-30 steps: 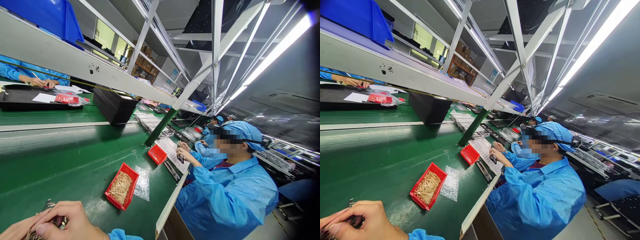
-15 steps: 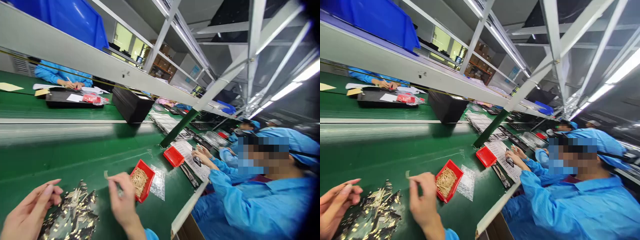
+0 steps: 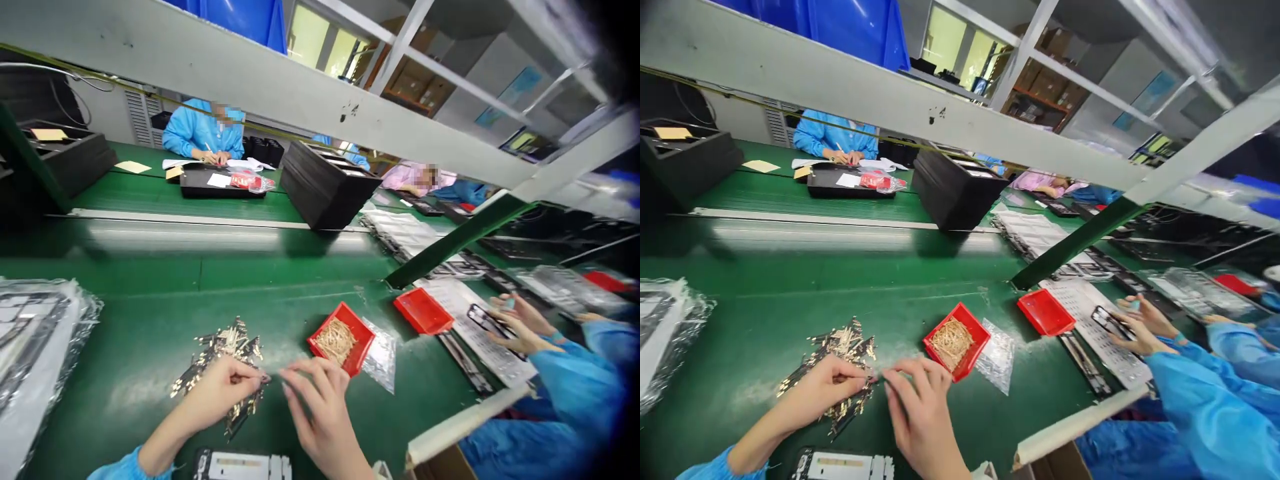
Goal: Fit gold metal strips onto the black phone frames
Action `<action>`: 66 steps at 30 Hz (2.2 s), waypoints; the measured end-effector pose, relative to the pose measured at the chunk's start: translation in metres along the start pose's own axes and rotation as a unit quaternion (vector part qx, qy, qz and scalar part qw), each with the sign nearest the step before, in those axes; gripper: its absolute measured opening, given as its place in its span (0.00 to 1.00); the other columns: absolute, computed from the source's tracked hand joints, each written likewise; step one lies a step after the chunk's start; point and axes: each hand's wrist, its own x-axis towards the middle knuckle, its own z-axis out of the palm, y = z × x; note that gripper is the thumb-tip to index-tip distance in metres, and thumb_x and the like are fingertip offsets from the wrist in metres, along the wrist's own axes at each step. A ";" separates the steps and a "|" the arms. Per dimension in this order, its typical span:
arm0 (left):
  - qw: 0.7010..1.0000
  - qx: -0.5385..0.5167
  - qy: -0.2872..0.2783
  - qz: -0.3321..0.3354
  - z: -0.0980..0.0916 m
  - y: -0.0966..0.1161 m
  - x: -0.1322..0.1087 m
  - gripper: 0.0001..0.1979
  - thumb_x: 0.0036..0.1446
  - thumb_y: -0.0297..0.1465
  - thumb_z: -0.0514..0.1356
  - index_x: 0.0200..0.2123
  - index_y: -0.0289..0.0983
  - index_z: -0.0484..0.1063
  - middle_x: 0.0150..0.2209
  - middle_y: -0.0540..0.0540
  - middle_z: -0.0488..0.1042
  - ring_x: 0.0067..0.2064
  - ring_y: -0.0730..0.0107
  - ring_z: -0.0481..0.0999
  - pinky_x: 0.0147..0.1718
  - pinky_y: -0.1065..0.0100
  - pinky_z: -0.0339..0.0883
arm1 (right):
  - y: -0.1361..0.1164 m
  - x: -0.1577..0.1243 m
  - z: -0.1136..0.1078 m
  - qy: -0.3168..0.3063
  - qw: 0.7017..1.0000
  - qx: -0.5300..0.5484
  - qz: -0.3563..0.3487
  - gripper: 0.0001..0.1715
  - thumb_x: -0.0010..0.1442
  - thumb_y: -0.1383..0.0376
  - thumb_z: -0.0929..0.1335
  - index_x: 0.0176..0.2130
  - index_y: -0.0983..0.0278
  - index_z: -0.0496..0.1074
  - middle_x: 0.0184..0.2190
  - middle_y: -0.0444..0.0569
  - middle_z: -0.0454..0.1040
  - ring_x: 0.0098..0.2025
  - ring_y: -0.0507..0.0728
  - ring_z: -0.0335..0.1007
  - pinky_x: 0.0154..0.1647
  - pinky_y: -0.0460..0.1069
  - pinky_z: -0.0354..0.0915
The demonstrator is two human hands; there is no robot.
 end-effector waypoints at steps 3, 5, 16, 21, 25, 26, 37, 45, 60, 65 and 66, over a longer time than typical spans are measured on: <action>0.999 0.010 -0.031 -0.003 0.005 -0.002 0.001 0.21 0.57 0.44 0.61 0.20 0.37 0.63 0.21 0.53 0.54 0.27 0.73 0.50 0.28 0.66 0.43 | -0.022 0.008 0.016 -0.028 0.998 0.043 -0.029 0.12 0.79 0.67 0.67 0.57 0.58 0.77 0.48 0.49 0.81 0.51 0.61 0.71 0.52 0.57 0.59; 0.999 0.024 -0.032 0.002 0.005 -0.004 0.001 0.20 0.58 0.42 0.60 0.20 0.38 0.59 0.21 0.54 0.51 0.27 0.73 0.49 0.27 0.65 0.41 | -0.025 0.009 0.026 -0.016 0.997 0.066 -0.024 0.11 0.80 0.68 0.65 0.53 0.59 0.78 0.44 0.47 0.81 0.48 0.60 0.71 0.51 0.57 0.58; 0.995 -0.074 -0.021 -0.059 0.012 -0.014 0.001 0.25 0.50 0.48 0.72 0.38 0.30 0.83 0.29 0.41 0.81 0.29 0.63 0.78 0.33 0.65 0.72 | 0.070 -0.006 -0.001 0.158 0.974 -0.138 0.086 0.11 0.78 0.67 0.65 0.52 0.60 0.78 0.46 0.55 0.81 0.46 0.65 0.73 0.50 0.60 0.62; 0.986 -0.149 -0.032 -0.062 0.014 -0.021 0.004 0.39 0.45 0.52 0.79 0.51 0.28 0.78 0.29 0.40 0.83 0.28 0.63 0.81 0.30 0.68 0.71 | 0.040 -0.019 0.001 0.000 0.999 0.000 -0.048 0.14 0.76 0.69 0.68 0.57 0.57 0.77 0.52 0.53 0.80 0.52 0.63 0.73 0.54 0.59 0.64; 0.985 -0.154 -0.050 -0.062 0.016 -0.019 0.005 0.43 0.45 0.52 0.80 0.55 0.28 0.76 0.28 0.41 0.83 0.27 0.64 0.80 0.29 0.69 0.70 | 0.007 -0.026 0.013 -0.004 0.997 0.025 -0.076 0.10 0.77 0.70 0.69 0.54 0.59 0.78 0.45 0.49 0.82 0.46 0.60 0.71 0.51 0.58 0.61; 0.984 -0.153 -0.058 -0.063 0.017 -0.017 0.003 0.43 0.45 0.52 0.80 0.55 0.28 0.76 0.28 0.41 0.82 0.27 0.63 0.80 0.29 0.69 0.70 | 0.004 -0.027 0.014 0.008 0.997 0.027 -0.072 0.08 0.77 0.69 0.69 0.52 0.59 0.78 0.43 0.48 0.82 0.45 0.60 0.71 0.50 0.58 0.60; 0.913 0.380 0.111 0.103 0.049 -0.037 -0.102 0.26 0.69 0.38 0.70 0.67 0.49 0.70 0.58 0.44 0.78 0.58 0.49 0.74 0.59 0.47 0.64 | -0.018 -0.067 0.010 -0.226 0.915 0.295 0.159 0.12 0.78 0.65 0.68 0.39 0.58 0.74 0.34 0.45 0.74 0.39 0.57 0.72 0.41 0.52 0.67; 0.841 0.519 0.121 0.093 0.067 -0.069 -0.127 0.50 0.59 0.30 0.79 0.76 0.47 0.57 0.71 0.40 0.68 0.67 0.42 0.66 0.62 0.45 0.59 | -0.022 -0.069 0.014 -0.291 0.883 0.308 0.202 0.11 0.76 0.69 0.67 0.38 0.60 0.72 0.34 0.45 0.70 0.40 0.59 0.66 0.45 0.55 0.58; 0.856 0.485 0.136 0.114 0.066 -0.063 -0.123 0.52 0.53 0.28 0.82 0.74 0.43 0.58 0.69 0.41 0.70 0.66 0.45 0.65 0.62 0.50 0.53 | -0.020 -0.084 0.026 -0.176 0.937 0.287 0.089 0.06 0.78 0.71 0.67 0.45 0.61 0.72 0.33 0.44 0.68 0.37 0.58 0.65 0.41 0.53 0.54; 0.857 0.482 0.136 0.121 0.066 -0.065 -0.123 0.56 0.49 0.28 0.84 0.73 0.44 0.58 0.69 0.44 0.71 0.67 0.46 0.63 0.63 0.50 0.48 | -0.020 -0.086 0.027 -0.162 0.944 0.278 0.079 0.07 0.78 0.71 0.66 0.46 0.61 0.72 0.34 0.44 0.68 0.37 0.58 0.66 0.41 0.54 0.54; 0.858 0.481 0.135 0.122 0.066 -0.065 -0.123 0.56 0.48 0.28 0.84 0.73 0.44 0.58 0.69 0.44 0.72 0.67 0.46 0.63 0.63 0.50 0.48 | -0.020 -0.086 0.027 -0.159 0.945 0.277 0.077 0.07 0.78 0.71 0.66 0.46 0.61 0.72 0.34 0.44 0.68 0.37 0.57 0.66 0.41 0.54 0.54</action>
